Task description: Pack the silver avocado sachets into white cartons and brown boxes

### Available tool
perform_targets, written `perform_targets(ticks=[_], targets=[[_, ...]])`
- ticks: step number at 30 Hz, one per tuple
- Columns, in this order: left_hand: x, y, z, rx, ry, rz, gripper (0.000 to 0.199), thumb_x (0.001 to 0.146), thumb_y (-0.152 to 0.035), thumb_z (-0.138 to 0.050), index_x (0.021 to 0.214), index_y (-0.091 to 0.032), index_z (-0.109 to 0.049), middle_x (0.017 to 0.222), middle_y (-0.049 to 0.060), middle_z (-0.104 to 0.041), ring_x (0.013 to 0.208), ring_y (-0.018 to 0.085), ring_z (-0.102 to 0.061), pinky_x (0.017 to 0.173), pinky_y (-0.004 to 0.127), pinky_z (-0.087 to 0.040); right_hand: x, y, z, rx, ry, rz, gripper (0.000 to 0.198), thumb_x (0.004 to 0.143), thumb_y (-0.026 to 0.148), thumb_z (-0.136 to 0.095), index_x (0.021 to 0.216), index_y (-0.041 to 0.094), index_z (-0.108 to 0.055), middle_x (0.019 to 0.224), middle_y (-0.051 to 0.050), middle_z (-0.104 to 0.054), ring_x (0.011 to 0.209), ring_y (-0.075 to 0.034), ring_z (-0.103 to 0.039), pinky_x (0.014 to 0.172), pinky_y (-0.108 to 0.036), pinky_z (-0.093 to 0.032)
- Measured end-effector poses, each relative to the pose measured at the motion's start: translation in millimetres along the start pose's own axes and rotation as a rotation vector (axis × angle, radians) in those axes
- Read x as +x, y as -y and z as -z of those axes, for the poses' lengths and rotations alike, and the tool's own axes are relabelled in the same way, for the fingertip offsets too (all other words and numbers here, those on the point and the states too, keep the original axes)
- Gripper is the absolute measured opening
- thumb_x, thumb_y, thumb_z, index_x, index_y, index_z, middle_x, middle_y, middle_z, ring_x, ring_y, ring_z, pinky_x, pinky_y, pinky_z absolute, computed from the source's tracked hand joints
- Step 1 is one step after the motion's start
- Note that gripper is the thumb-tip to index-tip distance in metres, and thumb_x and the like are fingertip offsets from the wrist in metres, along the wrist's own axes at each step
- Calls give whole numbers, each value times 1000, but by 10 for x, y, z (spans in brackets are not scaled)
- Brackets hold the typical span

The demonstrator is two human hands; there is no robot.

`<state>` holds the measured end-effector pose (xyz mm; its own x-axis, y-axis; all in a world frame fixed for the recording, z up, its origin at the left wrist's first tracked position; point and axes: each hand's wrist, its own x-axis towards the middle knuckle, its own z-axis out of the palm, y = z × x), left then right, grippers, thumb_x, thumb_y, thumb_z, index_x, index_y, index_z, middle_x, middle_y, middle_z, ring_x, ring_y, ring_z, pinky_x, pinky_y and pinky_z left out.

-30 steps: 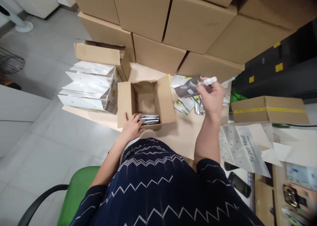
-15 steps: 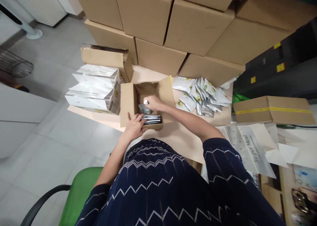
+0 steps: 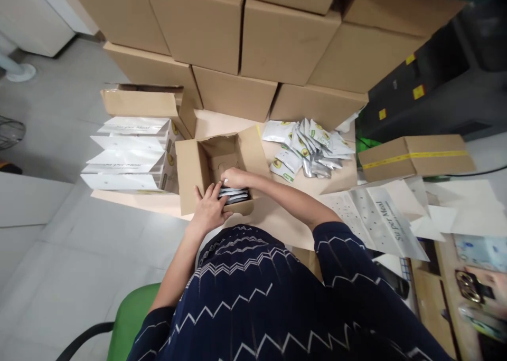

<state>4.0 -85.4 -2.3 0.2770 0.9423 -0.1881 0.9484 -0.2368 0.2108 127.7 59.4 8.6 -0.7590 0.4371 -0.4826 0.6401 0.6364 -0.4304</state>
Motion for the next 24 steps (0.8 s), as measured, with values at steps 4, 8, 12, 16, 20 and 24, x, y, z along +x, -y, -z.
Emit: perform_targets(ticks=[4,8,12,16,20,24], targets=[[53,1,3,21,18,-18,44,81,-49,-71,117,-24,-69,157,20,-38,141,44,-37,110,82,-7,-100,-16,23,88,-44,59,30,93,16,-52,113,10,-73,119,-14,-72,108,-22,-67,84,-24,-46],[74,-12,39,44,63,-7,45,83,-51,-68,119,-24,-69,152,20,-45,136,43,-43,110,82,-6,-310,-110,26,372,-172,85,28,91,21,-60,115,13,-71,115,-12,-74,105,-22,-68,88,-29,-49],[80,-25,54,55,87,11,48,83,-51,-68,123,-25,-68,150,19,-47,135,44,-44,112,81,-7,-561,-468,41,886,-603,70,30,95,41,-56,113,20,-68,105,-6,-75,90,-16,-71,82,-29,-54],[61,-13,27,54,84,5,47,83,-53,-68,123,-27,-68,151,17,-46,136,42,-43,114,79,-7,-700,-1261,-48,919,-1076,-363,41,97,53,-45,107,20,-65,97,-7,-73,81,-16,-70,76,-30,-56],[19,32,74,18,64,-38,47,84,-59,-65,117,-25,-70,153,18,-44,140,41,-40,114,79,-8,-730,-1993,-377,329,-672,-808,43,85,31,-66,125,14,-61,128,-17,-63,119,-28,-59,98,-39,-48],[106,104,187,-112,-40,-45,42,94,-56,-52,111,-23,-71,147,14,-53,136,33,-49,119,67,-21,-707,-2167,-734,135,-484,-931,56,87,15,-57,142,11,-48,150,-23,-45,135,-33,-45,103,-46,-42]])
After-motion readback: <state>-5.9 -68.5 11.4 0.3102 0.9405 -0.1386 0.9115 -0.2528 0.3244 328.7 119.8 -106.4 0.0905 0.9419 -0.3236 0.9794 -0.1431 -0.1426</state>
